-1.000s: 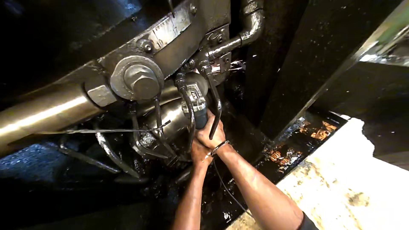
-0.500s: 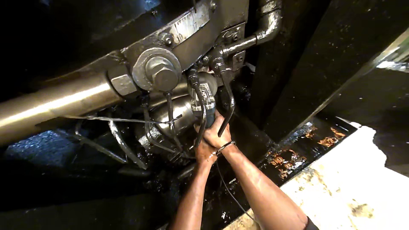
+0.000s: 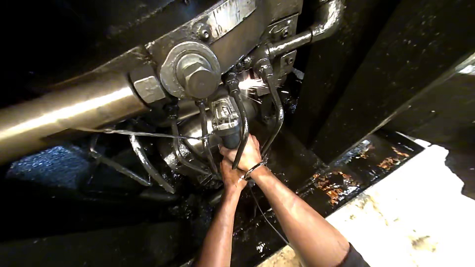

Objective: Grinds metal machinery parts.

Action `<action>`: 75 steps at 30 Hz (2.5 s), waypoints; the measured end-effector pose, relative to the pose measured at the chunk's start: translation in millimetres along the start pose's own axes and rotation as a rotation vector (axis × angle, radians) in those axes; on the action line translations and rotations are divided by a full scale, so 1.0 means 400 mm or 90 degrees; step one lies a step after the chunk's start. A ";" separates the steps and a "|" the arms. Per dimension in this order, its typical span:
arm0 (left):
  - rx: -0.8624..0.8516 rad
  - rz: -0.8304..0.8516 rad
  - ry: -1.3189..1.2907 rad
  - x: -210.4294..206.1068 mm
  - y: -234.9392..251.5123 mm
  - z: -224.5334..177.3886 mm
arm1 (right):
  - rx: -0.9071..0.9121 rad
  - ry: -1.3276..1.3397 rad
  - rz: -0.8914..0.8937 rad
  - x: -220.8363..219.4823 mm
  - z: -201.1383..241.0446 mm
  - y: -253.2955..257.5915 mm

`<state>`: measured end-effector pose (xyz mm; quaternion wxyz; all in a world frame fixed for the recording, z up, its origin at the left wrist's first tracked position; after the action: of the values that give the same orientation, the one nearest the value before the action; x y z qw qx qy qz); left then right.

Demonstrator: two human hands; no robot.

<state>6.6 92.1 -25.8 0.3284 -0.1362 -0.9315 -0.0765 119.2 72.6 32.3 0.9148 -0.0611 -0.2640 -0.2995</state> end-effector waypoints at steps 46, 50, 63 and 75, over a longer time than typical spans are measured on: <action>-0.044 -0.017 0.026 -0.016 0.001 -0.031 | 0.050 -0.022 -0.042 0.020 -0.002 0.014; -0.026 0.022 0.063 -0.033 -0.021 -0.025 | 0.038 -0.001 -0.045 0.024 -0.024 0.006; -0.039 0.034 0.027 -0.044 -0.021 -0.056 | 0.029 0.010 -0.067 0.053 -0.041 0.010; -0.025 0.047 0.043 -0.048 -0.020 -0.094 | 0.043 0.026 -0.082 0.083 -0.056 0.021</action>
<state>40.6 71.9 -9.3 0.3592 -0.1742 -0.9127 -0.0873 156.7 56.0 30.8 0.9004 -0.0070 -0.2583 -0.3499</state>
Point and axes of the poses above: each hand's wrist, its own y-axis towards the middle knuckle, its own x-axis out of the back of the hand, z = x × y, the point moved 6 cm from there along y, towards the middle knuckle, and after that the axes turned 5 degrees about x, right-handed, at the moved point
